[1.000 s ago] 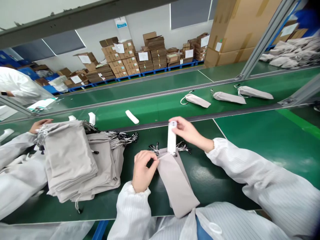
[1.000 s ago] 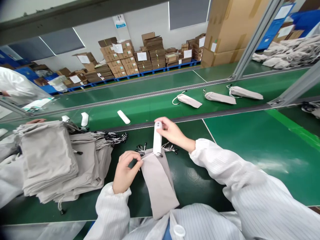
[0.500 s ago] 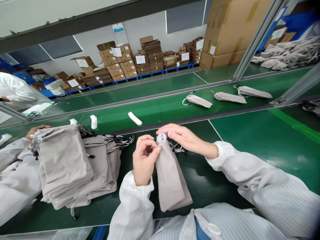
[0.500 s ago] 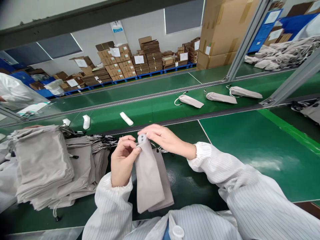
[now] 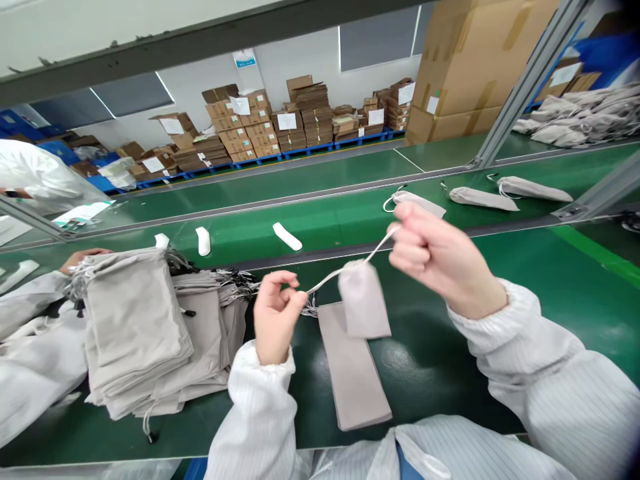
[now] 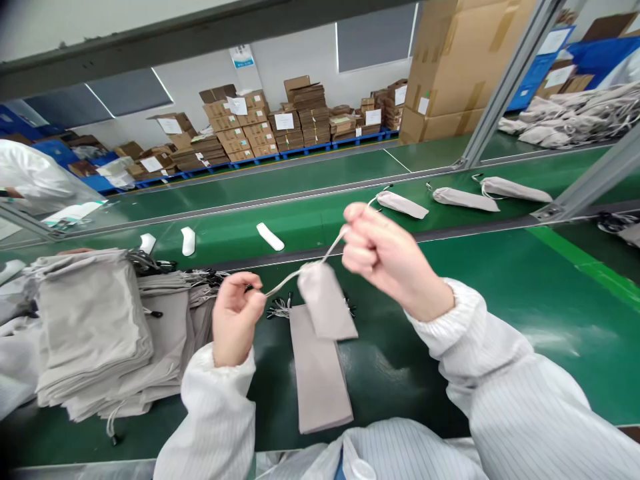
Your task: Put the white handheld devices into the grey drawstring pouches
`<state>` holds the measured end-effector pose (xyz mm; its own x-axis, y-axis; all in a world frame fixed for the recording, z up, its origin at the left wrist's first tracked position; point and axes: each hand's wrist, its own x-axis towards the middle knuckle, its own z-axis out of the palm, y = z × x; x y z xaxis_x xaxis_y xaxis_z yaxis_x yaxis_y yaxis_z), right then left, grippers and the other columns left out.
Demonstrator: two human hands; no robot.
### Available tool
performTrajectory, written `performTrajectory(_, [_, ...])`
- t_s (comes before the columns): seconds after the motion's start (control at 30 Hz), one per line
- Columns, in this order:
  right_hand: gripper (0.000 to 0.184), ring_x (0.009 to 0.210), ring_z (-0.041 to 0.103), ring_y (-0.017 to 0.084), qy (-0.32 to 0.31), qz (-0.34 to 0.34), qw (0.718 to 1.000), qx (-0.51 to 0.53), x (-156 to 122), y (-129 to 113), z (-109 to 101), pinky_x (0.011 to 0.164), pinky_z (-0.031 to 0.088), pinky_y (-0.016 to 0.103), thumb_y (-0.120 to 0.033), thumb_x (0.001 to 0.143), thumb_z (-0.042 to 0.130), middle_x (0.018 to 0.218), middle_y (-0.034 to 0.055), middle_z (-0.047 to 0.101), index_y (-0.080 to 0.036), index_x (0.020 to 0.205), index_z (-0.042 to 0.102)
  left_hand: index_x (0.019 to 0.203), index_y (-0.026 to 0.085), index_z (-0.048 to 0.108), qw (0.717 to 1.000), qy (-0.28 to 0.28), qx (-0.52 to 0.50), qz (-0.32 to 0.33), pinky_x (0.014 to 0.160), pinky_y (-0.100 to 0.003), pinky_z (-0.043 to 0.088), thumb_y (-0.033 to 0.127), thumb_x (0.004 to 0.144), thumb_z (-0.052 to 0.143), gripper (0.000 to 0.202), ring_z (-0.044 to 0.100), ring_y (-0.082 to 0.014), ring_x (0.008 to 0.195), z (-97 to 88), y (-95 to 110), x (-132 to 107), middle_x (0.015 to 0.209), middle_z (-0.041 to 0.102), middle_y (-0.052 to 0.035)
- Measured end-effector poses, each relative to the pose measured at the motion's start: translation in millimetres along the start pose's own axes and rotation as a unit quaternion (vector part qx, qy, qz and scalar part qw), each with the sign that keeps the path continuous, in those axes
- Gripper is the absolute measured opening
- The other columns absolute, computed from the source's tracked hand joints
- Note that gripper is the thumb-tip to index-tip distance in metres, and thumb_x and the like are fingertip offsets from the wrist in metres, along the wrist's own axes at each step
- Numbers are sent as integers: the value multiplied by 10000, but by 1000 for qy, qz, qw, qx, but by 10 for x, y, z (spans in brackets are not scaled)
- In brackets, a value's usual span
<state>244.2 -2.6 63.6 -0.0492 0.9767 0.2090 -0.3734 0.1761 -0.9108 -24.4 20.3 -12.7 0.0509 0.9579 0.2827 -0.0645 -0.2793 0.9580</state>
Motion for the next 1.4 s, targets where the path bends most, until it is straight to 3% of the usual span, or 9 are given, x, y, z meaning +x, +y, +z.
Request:
performTrajectory(0.13, [64, 435, 305, 58, 120, -223, 960, -119, 532, 78, -64, 675, 487, 267, -235, 992, 481, 588, -102, 252, -259, 933, 484, 952, 219, 640, 964, -114, 233, 56, 667, -267, 448, 139, 809, 656, 164, 533, -130, 739, 36, -294, -126, 938, 580, -21])
performTrajectory(0.2, [101, 534, 489, 83, 116, -248, 932, -236, 864, 302, -52, 798, 507, 307, -198, 981, 451, 633, -82, 428, -254, 1056, 491, 893, 218, 642, 934, -161, 309, 81, 739, -311, 454, 112, 815, 626, 133, 555, -176, 819, 18, -425, -164, 906, 601, -27])
performTrajectory(0.37, [617, 1067, 629, 207, -63, -43, 839, -539, 1636, 1133, 263, 911, 504, 323, -232, 950, 540, 1269, 131, 605, -168, 1497, 264, 845, 219, 601, 878, -194, 428, 96, 779, -361, 410, 84, 817, 617, 139, 548, -219, 865, -3, -535, -200, 866, 607, -21])
performTrajectory(0.5, [471, 1086, 626, 270, -90, 65, 785, -609, 2016, 1681, 611, 922, 522, 419, -324, 946, 625, 1235, 170, 625, -106, 1348, 513, 776, 210, 536, 850, -203, 468, 128, 790, -374, 380, 74, 851, 585, 163, 538, -223, 884, 40, -479, -205, 867, 605, -24])
performTrajectory(0.67, [380, 1152, 593, 257, -53, 61, 756, -649, 2092, 1894, 699, 978, 504, 494, -337, 979, 609, 1316, 105, 574, -172, 1318, 564, 791, 210, 473, 851, -263, 407, 200, 837, -383, 370, 58, 899, 490, 188, 564, -196, 875, -4, -370, -174, 868, 635, -9])
performTrajectory(0.9, [754, 1299, 477, 272, -50, -22, 805, -591, 1750, 1532, 315, 1040, 450, 416, 0, 865, 501, 1445, 203, 424, -169, 1538, 208, 770, 225, 550, 872, -161, 397, 237, 820, -374, 387, 175, 888, 597, 136, 592, -217, 877, -86, -275, -121, 859, 622, -24])
performTrajectory(1.0, [902, 1184, 578, 251, -39, -34, 910, -412, 1377, 1221, 209, 924, 541, 376, -129, 868, 559, 1455, 201, 382, -225, 1539, -36, 754, 235, 550, 855, -167, 421, 252, 971, -441, 345, 156, 876, 597, 153, 607, -225, 905, -56, -246, -119, 817, 659, -2])
performTrajectory(1.1, [897, 979, 677, 242, -36, 4, 988, -153, 905, 939, 184, 756, 604, 380, -230, 833, 637, 1370, 140, 446, -337, 1493, 40, 775, 233, 521, 873, -194, 384, 228, 1056, -471, 284, 132, 886, 575, 159, 613, -209, 907, -42, -235, -122, 816, 677, 23])
performTrajectory(1.4, [669, 886, 671, 180, -39, -19, 988, -149, 78, 968, 207, 763, 582, 333, -260, 835, 714, 1206, 54, 526, -326, 1377, 328, 732, 200, 574, 976, -172, 129, 45, 654, -271, 379, 223, 839, 695, 163, 487, -145, 724, 169, -100, -182, 846, 546, -9])
